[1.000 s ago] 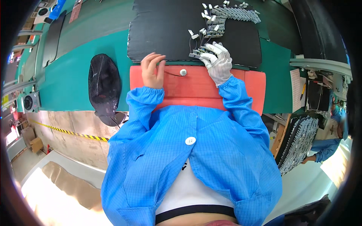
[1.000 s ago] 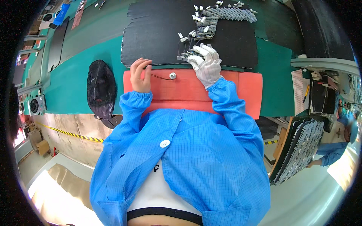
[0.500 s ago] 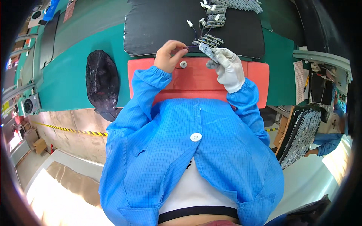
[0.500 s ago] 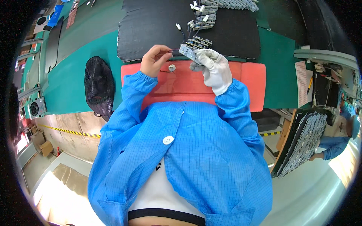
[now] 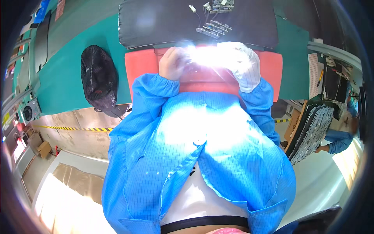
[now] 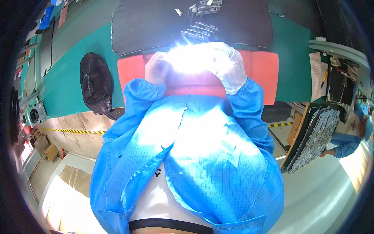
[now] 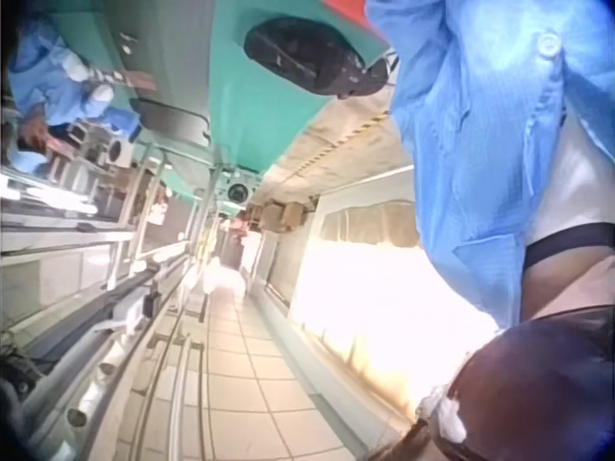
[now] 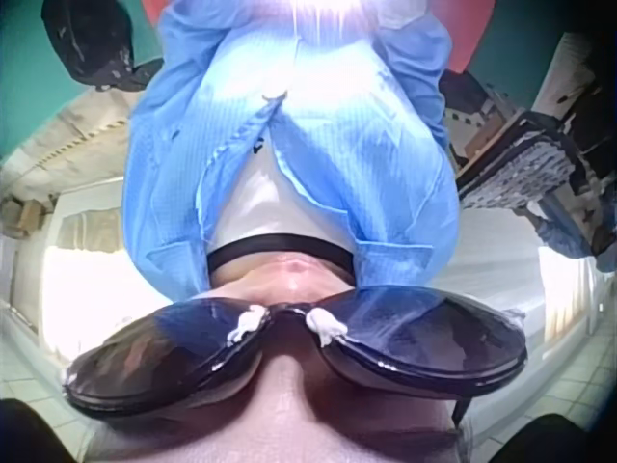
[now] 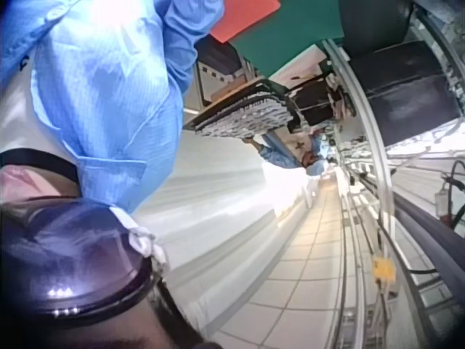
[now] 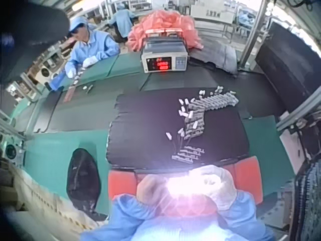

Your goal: Assembling electronic components onto printed circuit boards at a manual assembly station.

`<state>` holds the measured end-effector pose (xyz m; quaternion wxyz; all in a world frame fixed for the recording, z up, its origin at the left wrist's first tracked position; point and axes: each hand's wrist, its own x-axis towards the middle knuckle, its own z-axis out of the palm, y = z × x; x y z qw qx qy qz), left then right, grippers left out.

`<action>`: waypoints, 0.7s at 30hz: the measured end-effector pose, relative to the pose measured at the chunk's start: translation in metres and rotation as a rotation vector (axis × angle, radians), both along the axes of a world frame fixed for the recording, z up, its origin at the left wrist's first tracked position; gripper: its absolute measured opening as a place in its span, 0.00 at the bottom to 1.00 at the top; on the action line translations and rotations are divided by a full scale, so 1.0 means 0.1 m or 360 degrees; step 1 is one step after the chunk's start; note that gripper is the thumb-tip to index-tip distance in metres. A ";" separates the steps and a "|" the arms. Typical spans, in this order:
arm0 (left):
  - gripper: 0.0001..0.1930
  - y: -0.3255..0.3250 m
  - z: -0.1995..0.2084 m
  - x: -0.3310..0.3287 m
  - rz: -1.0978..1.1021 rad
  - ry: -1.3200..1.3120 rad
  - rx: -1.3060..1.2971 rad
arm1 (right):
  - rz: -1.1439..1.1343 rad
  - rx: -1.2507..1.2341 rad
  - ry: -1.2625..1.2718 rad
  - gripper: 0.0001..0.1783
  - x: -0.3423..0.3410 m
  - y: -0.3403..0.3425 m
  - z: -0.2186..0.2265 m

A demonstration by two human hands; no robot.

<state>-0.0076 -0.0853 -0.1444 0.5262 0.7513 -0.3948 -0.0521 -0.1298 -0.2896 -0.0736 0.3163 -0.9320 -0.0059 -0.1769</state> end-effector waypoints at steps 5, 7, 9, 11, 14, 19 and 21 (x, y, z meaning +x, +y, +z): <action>0.14 -0.02 0.05 -0.05 -0.0020 -0.0053 0.0029 | -0.0395 0.1709 0.0377 0.13 0.00 0.19 -0.04; 0.13 -0.12 0.21 -0.12 -0.0013 -0.0081 -0.0091 | -0.0356 0.1367 0.0061 0.16 -0.02 0.12 -0.28; 0.12 -0.11 0.24 -0.13 -0.0024 -0.0140 -0.0071 | -0.0882 0.1675 0.0612 0.15 0.11 0.19 0.02; 0.11 -0.08 0.23 -0.10 -0.0031 -0.0209 -0.0076 | -0.0888 0.1701 0.0784 0.17 0.12 0.17 -0.02; 0.10 -0.05 0.25 -0.10 -0.0048 -0.0216 0.0013 | -0.0828 0.1502 0.1016 0.18 0.10 0.13 -0.04; 0.10 -0.06 0.25 -0.12 -0.0017 -0.0173 0.0014 | -0.0774 0.1557 0.0860 0.20 0.08 0.12 -0.11; 0.10 -0.06 0.25 -0.12 -0.0009 -0.0175 0.0017 | -0.0762 0.1574 0.0834 0.20 0.08 0.12 -0.11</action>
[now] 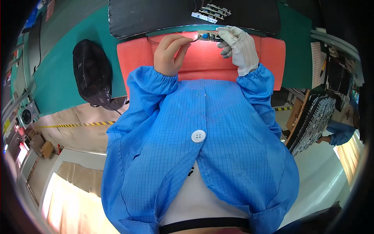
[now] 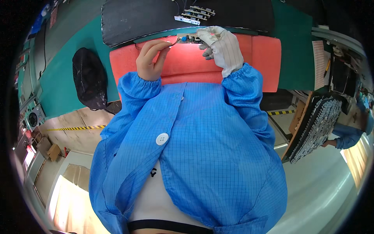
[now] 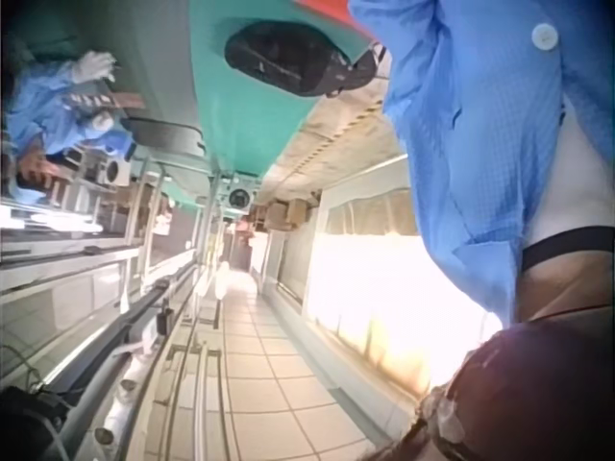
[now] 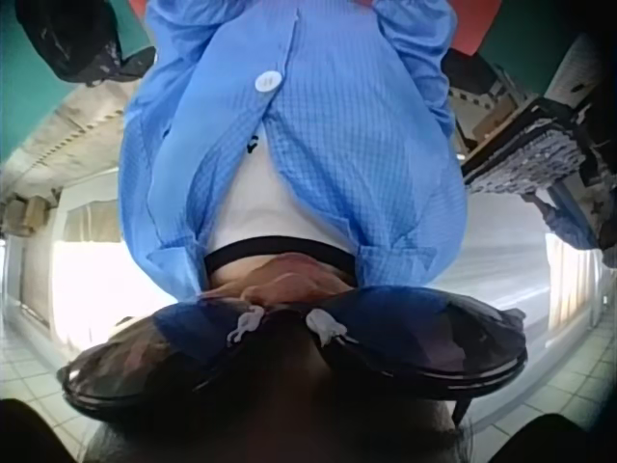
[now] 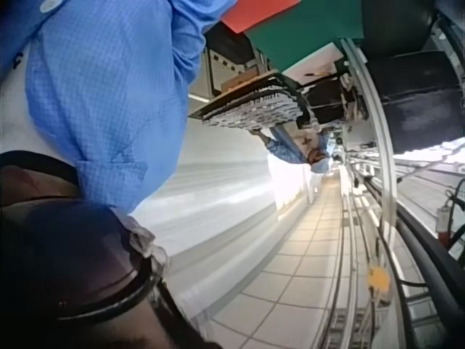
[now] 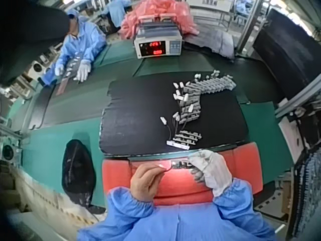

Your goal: Assembling electronic components onto printed circuit boards at a manual assembly station.

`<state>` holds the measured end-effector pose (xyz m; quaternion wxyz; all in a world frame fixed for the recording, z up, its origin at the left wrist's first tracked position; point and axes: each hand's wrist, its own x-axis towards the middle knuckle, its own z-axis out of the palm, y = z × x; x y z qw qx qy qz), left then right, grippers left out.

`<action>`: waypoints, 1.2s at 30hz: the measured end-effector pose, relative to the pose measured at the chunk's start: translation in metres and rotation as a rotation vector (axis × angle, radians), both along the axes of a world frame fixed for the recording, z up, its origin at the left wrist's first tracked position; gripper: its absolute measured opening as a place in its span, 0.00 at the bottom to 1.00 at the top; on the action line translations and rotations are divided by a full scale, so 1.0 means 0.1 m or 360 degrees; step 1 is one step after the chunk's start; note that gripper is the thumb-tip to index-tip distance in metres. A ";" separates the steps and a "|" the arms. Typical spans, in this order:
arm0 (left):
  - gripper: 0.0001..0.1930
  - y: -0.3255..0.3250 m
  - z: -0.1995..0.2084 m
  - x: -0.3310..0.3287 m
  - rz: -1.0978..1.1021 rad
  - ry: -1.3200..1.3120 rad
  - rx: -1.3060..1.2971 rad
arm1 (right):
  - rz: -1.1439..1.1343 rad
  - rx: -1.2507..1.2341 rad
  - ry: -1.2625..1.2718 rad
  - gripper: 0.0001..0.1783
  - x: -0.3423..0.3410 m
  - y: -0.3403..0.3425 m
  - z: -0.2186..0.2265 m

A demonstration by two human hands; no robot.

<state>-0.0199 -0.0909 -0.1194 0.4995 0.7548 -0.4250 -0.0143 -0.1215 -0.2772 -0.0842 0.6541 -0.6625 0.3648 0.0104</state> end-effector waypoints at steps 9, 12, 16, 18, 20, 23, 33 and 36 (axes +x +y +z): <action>0.10 -0.01 -0.02 0.02 0.0001 -0.0004 -0.0030 | 0.0111 -0.0350 -0.0245 0.17 -0.03 -0.02 -0.03; 0.11 -0.02 -0.03 0.03 0.0011 -0.0013 -0.0047 | 0.0067 -0.0225 -0.0260 0.16 -0.03 -0.03 -0.05; 0.09 -0.04 0.03 0.09 0.0066 0.0054 -0.0070 | 0.0302 -0.1059 -0.0793 0.16 0.03 -0.10 -0.30; 0.06 -0.07 0.10 0.16 0.0205 0.0091 -0.0019 | 0.0019 -0.1836 -0.0600 0.16 0.14 -0.04 -0.35; 0.06 -0.05 0.15 0.51 0.0284 0.0107 0.0015 | 0.0001 -0.2155 -0.0655 0.17 0.27 -0.02 -0.39; 0.10 0.11 0.18 1.12 0.0783 0.0356 -0.0408 | 0.0055 -0.2396 -0.0396 0.13 0.41 0.02 -0.39; 0.15 -0.15 0.00 0.77 -0.0153 -0.0179 0.0251 | 0.0354 -0.0780 -0.0993 0.06 0.21 0.08 -0.13; 0.10 -0.11 -0.10 0.60 -0.0265 0.0150 0.0376 | 0.0097 0.0208 -0.0810 0.05 0.15 0.10 0.00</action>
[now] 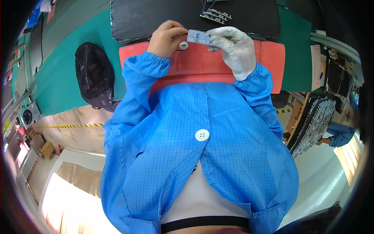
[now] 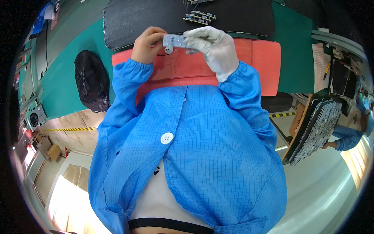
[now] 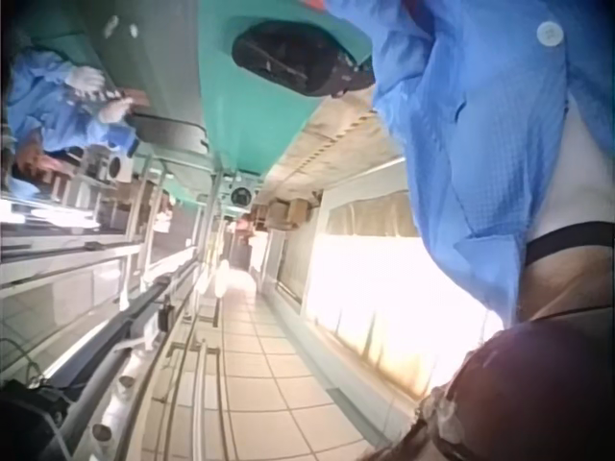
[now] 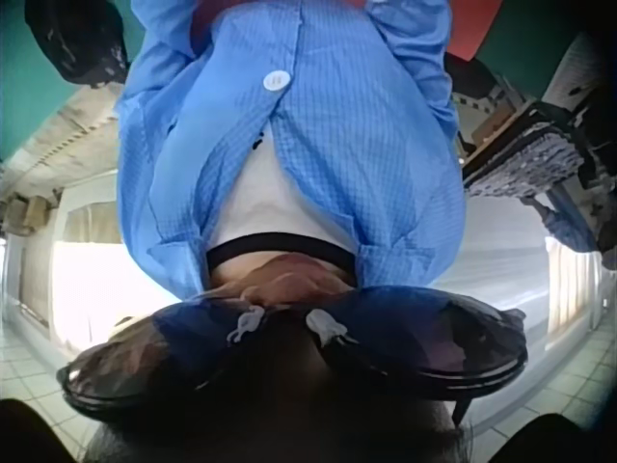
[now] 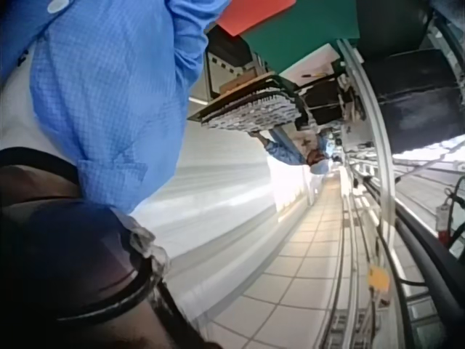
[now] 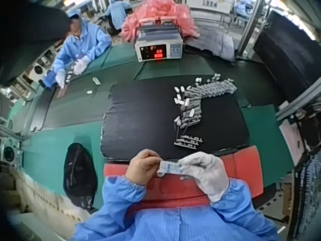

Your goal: Assembling electronic components onto printed circuit boards at a manual assembly station.

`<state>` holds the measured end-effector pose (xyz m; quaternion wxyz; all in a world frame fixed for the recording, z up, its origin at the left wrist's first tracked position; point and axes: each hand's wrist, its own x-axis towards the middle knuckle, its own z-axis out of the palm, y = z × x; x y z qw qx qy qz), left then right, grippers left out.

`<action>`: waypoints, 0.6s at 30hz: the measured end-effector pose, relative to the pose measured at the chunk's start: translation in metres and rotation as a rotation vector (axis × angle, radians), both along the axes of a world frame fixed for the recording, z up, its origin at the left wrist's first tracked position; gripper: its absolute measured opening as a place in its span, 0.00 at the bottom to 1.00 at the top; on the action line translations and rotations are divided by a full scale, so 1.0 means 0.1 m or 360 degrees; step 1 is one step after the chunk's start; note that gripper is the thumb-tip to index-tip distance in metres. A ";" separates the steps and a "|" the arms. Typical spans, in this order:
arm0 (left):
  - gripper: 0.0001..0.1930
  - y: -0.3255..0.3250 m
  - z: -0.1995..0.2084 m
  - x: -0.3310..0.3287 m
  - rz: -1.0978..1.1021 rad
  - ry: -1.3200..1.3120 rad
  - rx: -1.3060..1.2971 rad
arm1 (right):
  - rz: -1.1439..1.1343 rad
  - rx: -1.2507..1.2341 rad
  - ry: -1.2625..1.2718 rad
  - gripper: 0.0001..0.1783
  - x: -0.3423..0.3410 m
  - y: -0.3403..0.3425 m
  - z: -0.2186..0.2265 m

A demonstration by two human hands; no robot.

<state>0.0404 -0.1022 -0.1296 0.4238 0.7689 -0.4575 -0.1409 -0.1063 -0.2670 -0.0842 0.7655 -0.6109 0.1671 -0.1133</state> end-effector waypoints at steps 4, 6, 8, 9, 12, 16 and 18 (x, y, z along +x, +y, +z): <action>0.08 0.02 0.05 -0.19 0.0128 0.0453 -0.0076 | -0.0110 0.0676 -0.0009 0.13 -0.04 -0.07 -0.20; 0.08 0.03 0.02 -0.28 0.0174 0.0529 -0.0087 | -0.0093 0.0797 -0.0020 0.15 -0.07 -0.07 -0.22; 0.08 0.06 -0.01 -0.33 0.0217 0.0605 -0.0101 | 0.0015 0.0331 0.0160 0.17 -0.10 -0.05 -0.23; 0.08 0.07 -0.02 -0.35 0.0251 0.0603 -0.0117 | 0.0019 0.0330 0.0163 0.17 -0.11 -0.05 -0.21; 0.08 0.09 -0.02 -0.41 0.0284 0.0669 -0.0196 | 0.0102 0.0154 0.0096 0.19 -0.13 -0.04 -0.14; 0.10 0.11 0.07 -0.44 0.0264 0.0632 -0.0187 | 0.0077 0.0125 0.0209 0.18 -0.15 -0.06 -0.10; 0.10 0.13 0.04 -0.44 0.0256 0.0580 -0.0202 | 0.0090 0.0008 0.0222 0.18 -0.16 -0.05 -0.08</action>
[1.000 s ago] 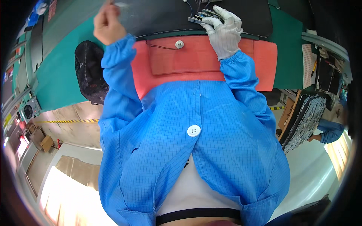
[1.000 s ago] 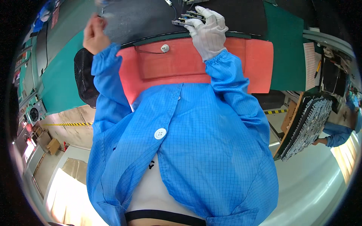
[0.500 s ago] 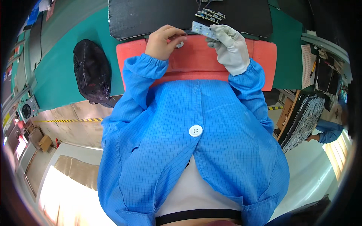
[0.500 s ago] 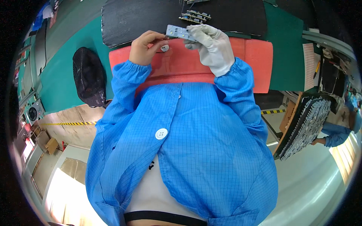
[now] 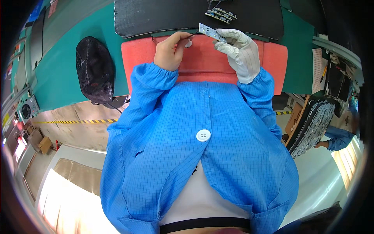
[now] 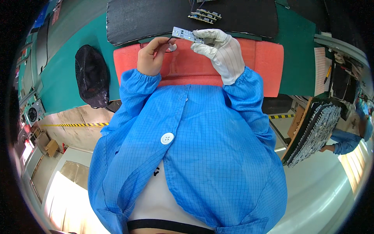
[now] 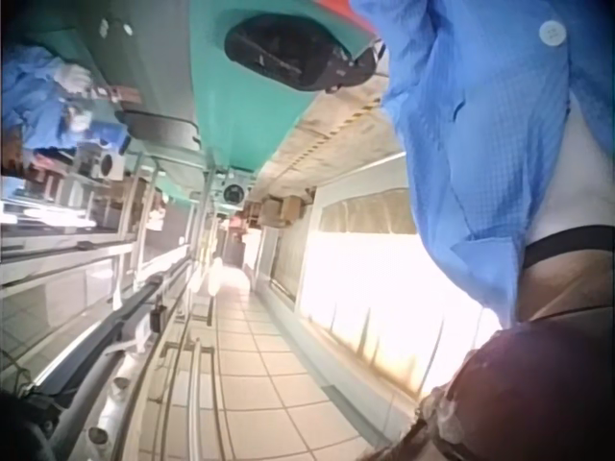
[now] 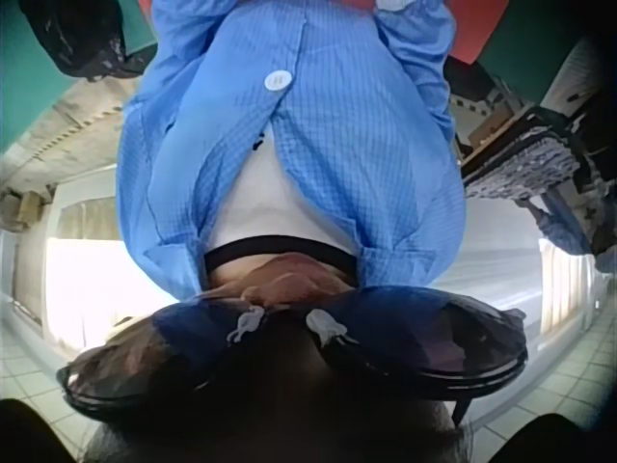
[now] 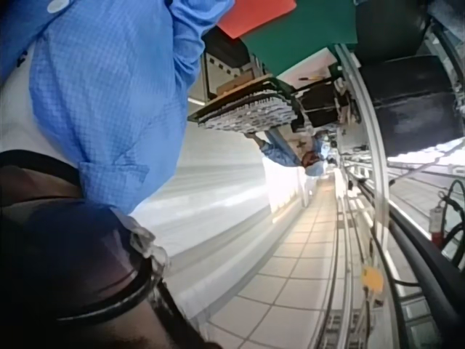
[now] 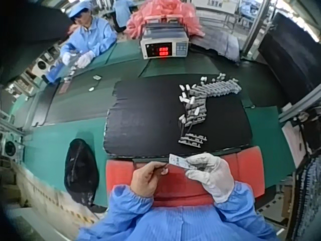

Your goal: Assembling electronic components onto printed circuit boards at a manual assembly station.

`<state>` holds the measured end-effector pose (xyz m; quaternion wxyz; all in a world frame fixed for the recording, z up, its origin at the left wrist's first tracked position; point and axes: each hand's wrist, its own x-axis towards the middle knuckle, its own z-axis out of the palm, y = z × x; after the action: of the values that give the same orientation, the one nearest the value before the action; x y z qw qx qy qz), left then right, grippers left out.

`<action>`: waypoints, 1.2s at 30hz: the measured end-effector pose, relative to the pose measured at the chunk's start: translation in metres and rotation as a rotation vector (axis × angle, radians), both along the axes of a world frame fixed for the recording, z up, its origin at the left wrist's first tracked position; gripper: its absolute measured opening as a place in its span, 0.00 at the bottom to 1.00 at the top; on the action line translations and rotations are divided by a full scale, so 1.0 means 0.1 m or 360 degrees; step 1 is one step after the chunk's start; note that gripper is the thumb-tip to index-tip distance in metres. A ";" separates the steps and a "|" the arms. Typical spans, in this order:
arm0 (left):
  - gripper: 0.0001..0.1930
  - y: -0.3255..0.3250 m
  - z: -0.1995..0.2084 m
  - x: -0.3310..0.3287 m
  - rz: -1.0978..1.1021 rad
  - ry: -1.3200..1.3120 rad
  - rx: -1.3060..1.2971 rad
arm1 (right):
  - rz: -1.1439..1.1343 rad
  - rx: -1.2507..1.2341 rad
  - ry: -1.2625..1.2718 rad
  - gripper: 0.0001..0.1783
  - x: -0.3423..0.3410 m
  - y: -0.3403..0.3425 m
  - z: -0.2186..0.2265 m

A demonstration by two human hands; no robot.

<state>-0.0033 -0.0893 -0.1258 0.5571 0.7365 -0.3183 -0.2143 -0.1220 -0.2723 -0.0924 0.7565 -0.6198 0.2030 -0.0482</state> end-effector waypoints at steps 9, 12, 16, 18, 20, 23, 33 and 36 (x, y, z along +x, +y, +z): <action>0.11 0.08 0.06 0.08 -0.0295 -0.0470 0.0113 | -0.0048 -0.0535 -0.0325 0.20 -0.04 -0.03 0.11; 0.10 0.10 -0.06 0.05 -0.0208 -0.0554 0.0106 | 0.0009 -0.0612 -0.0122 0.14 -0.01 0.04 0.19; 0.13 0.08 -0.12 -0.05 -0.0084 -0.0616 -0.0056 | -0.0116 -0.0104 0.0254 0.16 0.06 0.02 0.12; 0.13 0.06 -0.14 -0.10 -0.0022 -0.0588 -0.0067 | -0.0101 0.0006 0.0602 0.18 0.09 0.00 0.09; 0.13 0.05 -0.15 -0.13 0.0041 -0.0559 -0.0081 | 0.0006 -0.0086 0.0706 0.20 0.07 -0.01 0.01; 0.13 0.04 -0.14 -0.13 0.0054 -0.0614 -0.0081 | 0.0080 -0.0124 0.0715 0.23 0.06 -0.03 -0.03; 0.10 0.01 -0.07 -0.12 0.0186 -0.0761 -0.0067 | -0.0139 -0.0142 0.0279 0.15 0.00 0.00 -0.02; 0.10 0.03 -0.11 -0.08 0.0136 -0.0740 -0.0037 | -0.0085 -0.0252 0.0029 0.13 -0.06 -0.03 -0.02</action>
<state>-0.0116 -0.0864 -0.1368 0.4859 0.7723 -0.4090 -0.0113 -0.1280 -0.2756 -0.0948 0.7016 -0.6726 0.2220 -0.0787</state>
